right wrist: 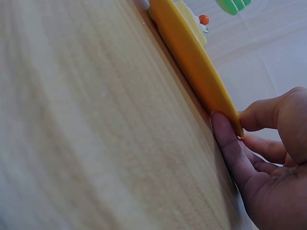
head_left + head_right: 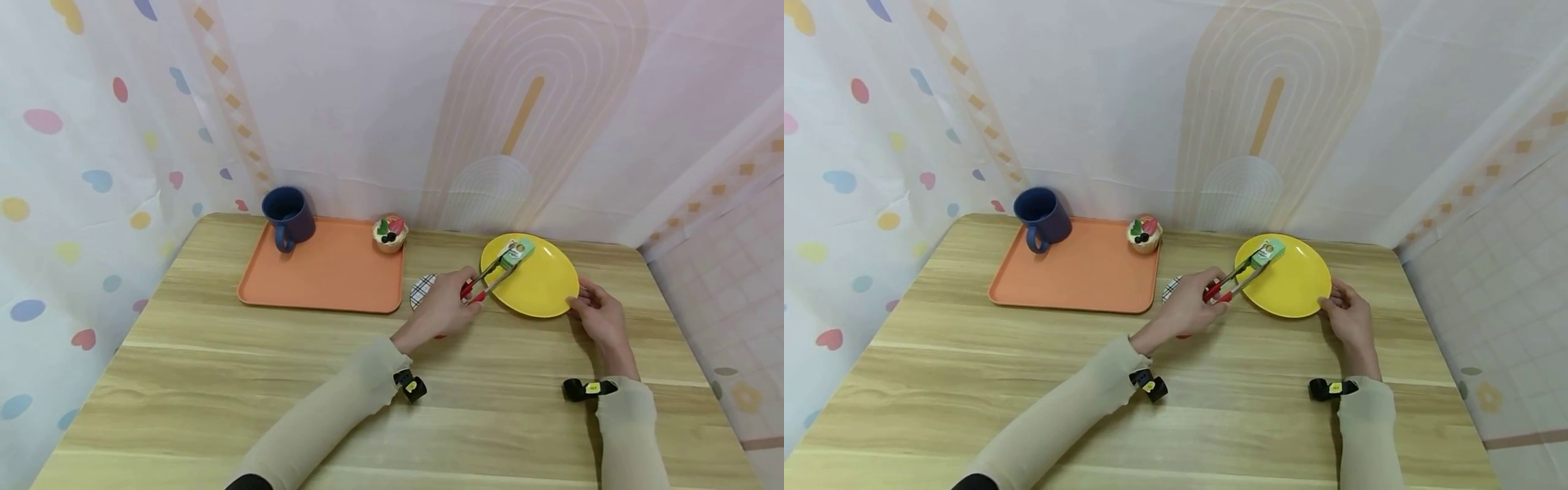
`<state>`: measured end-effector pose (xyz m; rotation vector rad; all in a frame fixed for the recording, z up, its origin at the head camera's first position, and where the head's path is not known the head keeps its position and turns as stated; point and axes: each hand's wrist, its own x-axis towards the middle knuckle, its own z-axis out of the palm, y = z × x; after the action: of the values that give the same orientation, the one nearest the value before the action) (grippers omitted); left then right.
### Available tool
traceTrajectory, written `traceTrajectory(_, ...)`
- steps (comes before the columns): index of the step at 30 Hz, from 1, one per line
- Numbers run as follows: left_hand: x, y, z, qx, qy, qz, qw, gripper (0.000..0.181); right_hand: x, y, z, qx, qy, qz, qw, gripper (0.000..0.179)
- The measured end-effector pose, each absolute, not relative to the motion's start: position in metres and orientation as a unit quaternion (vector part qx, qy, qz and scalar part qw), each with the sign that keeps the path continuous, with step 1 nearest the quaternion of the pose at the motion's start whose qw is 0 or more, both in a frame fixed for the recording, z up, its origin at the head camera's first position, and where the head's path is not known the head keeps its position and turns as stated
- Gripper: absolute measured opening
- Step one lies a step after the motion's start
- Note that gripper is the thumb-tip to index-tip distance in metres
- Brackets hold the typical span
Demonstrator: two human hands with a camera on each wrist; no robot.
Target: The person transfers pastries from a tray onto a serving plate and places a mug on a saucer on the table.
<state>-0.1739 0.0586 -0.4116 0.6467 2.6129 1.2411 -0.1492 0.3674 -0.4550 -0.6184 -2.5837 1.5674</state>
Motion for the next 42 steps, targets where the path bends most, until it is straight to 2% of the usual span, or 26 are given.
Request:
traceTrajectory(8, -0.178, 0.069, -0.416, 0.232, 0.876, 0.412, 0.094, 0.042, -0.151, 0.365, -0.455, -0.204, -0.835, 0.511, 0.028, 0.059)
traceTrajectory(21, -0.188, 0.088, -0.422, 0.225, 0.885, 0.392, 0.110, 0.032, -0.152, 0.364, -0.455, -0.209, -0.835, 0.509, 0.026, 0.059)
traceTrajectory(32, -0.193, 0.107, -0.422, 0.212, 0.893, 0.379, 0.120, 0.045, -0.150, 0.364, -0.454, -0.208, -0.834, 0.511, 0.027, 0.059)
traceTrajectory(42, -0.200, 0.115, -0.427, 0.207, 0.891, 0.386, 0.120, 0.044, -0.150, 0.365, -0.456, -0.208, -0.840, 0.501, 0.026, 0.059)
